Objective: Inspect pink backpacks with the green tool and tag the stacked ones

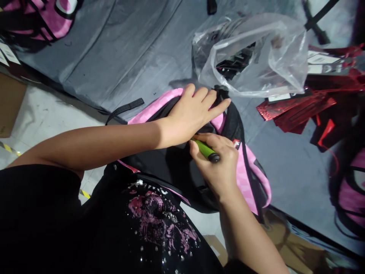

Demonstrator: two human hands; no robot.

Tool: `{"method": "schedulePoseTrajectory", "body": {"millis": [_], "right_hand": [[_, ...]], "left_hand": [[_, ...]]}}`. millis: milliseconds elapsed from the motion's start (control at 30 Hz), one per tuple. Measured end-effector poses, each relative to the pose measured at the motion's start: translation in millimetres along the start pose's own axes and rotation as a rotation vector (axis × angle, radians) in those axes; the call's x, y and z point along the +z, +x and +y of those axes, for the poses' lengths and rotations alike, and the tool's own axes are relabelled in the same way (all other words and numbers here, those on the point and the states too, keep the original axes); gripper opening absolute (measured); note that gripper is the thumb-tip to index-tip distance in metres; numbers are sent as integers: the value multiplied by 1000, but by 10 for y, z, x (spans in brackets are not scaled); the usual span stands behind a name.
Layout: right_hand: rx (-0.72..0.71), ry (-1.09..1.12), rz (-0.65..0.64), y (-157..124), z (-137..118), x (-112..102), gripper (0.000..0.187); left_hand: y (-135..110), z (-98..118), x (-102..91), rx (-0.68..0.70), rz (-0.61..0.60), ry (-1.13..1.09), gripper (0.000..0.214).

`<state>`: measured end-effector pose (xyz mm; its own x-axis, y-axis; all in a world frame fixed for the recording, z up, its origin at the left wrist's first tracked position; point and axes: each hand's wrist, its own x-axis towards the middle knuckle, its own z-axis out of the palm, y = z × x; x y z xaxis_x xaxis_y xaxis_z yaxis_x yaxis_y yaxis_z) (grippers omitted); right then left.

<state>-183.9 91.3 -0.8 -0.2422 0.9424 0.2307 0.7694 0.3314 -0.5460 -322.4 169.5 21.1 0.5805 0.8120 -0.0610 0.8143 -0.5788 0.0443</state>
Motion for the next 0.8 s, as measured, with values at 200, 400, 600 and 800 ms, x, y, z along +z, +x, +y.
{"method": "schedulePoseTrajectory", "body": {"millis": [200,400,600,800], "right_hand": [[7,-47,48,-28,-7,15,10],[29,-60,59,-21,-24,33,10],[37,-103,43,-7,-33,20,11],[29,-98,81,-59,-17,47,11]], "left_hand": [[-13,-29,6,4,20,-15,75],[-33,-29,-9,3,8,-36,77],[-35,-28,-2,-8,12,-45,82],[-33,-33,-2,5,20,-27,75]]}}
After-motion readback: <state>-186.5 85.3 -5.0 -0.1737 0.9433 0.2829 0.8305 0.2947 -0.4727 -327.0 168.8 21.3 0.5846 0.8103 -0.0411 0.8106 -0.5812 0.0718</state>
